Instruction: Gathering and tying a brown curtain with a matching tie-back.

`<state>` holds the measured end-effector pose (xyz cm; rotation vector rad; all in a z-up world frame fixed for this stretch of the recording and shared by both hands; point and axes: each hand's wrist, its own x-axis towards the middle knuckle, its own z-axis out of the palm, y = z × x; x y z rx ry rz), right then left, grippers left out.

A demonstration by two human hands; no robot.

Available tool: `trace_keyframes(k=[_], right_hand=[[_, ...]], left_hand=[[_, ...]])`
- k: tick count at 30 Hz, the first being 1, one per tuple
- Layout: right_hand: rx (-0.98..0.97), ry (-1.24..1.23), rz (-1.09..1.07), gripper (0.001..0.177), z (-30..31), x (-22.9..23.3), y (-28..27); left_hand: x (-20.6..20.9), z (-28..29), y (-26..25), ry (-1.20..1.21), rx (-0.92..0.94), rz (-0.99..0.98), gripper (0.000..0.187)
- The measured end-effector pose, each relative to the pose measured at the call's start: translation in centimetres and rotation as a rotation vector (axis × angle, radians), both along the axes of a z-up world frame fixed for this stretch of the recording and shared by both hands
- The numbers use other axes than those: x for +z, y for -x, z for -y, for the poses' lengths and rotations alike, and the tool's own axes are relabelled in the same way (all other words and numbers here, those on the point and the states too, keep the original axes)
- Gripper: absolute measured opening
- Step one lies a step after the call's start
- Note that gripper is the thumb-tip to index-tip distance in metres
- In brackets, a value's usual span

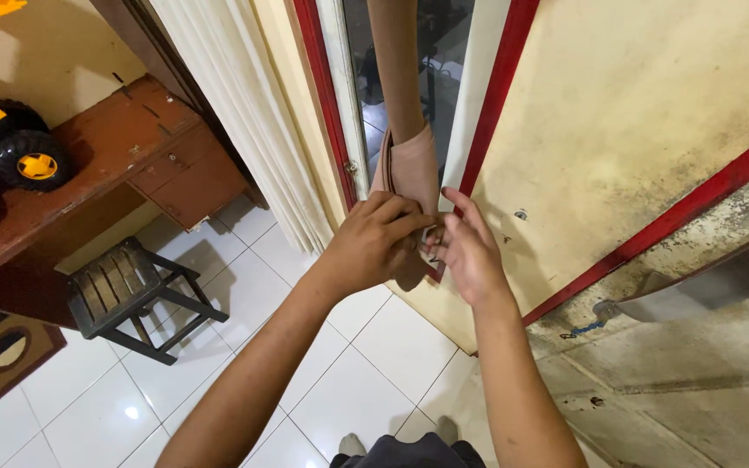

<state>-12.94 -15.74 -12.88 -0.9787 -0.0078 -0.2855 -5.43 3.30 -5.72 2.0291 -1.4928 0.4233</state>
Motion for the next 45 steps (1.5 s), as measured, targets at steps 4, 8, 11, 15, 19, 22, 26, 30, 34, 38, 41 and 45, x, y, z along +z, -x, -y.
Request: trace_keyframes(k=[4,8,11,15,19,22,26,30,34,38,41,45], right_hand=[[-0.051,-0.146,-0.107,0.05,0.2,-0.4,-3.1],[-0.127,-0.112,-0.169,0.038,0.0,-0.6,-4.2],[-0.21,-0.077,-0.181,0.037,-0.5,0.2,-4.0],[-0.26,-0.065,-0.214,0.037,-1.5,0.7,-4.1],[-0.233,-0.019,-0.235,0.037,-2.0,1.1,-3.7],[-0.238,0.047,-0.225,0.038,-2.4,0.8,-3.7],[-0.244,0.046,-0.206,0.038,-3.4,0.0,-3.3],[-0.18,0.08,-0.223,0.036,-3.7,-1.6,-3.3],[-0.278,0.205,0.005,0.039,-2.0,-2.6,-4.2],[-0.455,0.889,0.18,0.074,-3.4,0.9,-3.4],[-0.572,1.082,0.3,0.077,-4.2,1.4,-4.4],[-0.658,1.163,0.364,0.068,-4.4,0.0,-5.3]], left_hand=[[0.6,-0.8,0.4,0.012,-0.008,-0.008,0.056],[-2.7,-1.9,-0.5,0.069,0.211,0.216,0.052],[-4.0,-1.7,-0.4,0.143,0.333,0.296,0.042],[-4.7,-0.7,0.5,0.235,0.409,0.3,0.039],[-5.7,0.3,0.8,0.255,0.491,0.317,0.036],[-6.1,1.3,0.7,0.302,0.56,0.319,0.031],[-6.0,1.7,0.6,0.411,0.589,0.254,0.029],[-6.5,1.5,-0.8,0.413,0.6,0.208,0.03],[-6.6,-0.1,-2.1,0.417,0.522,0.193,0.034],[-5.9,-1.1,-1.5,0.387,0.448,0.138,0.057],[-5.5,-1.5,-1.7,0.375,0.466,0.137,0.064],[-5.0,-2.0,-1.9,0.389,0.483,0.111,0.064]])
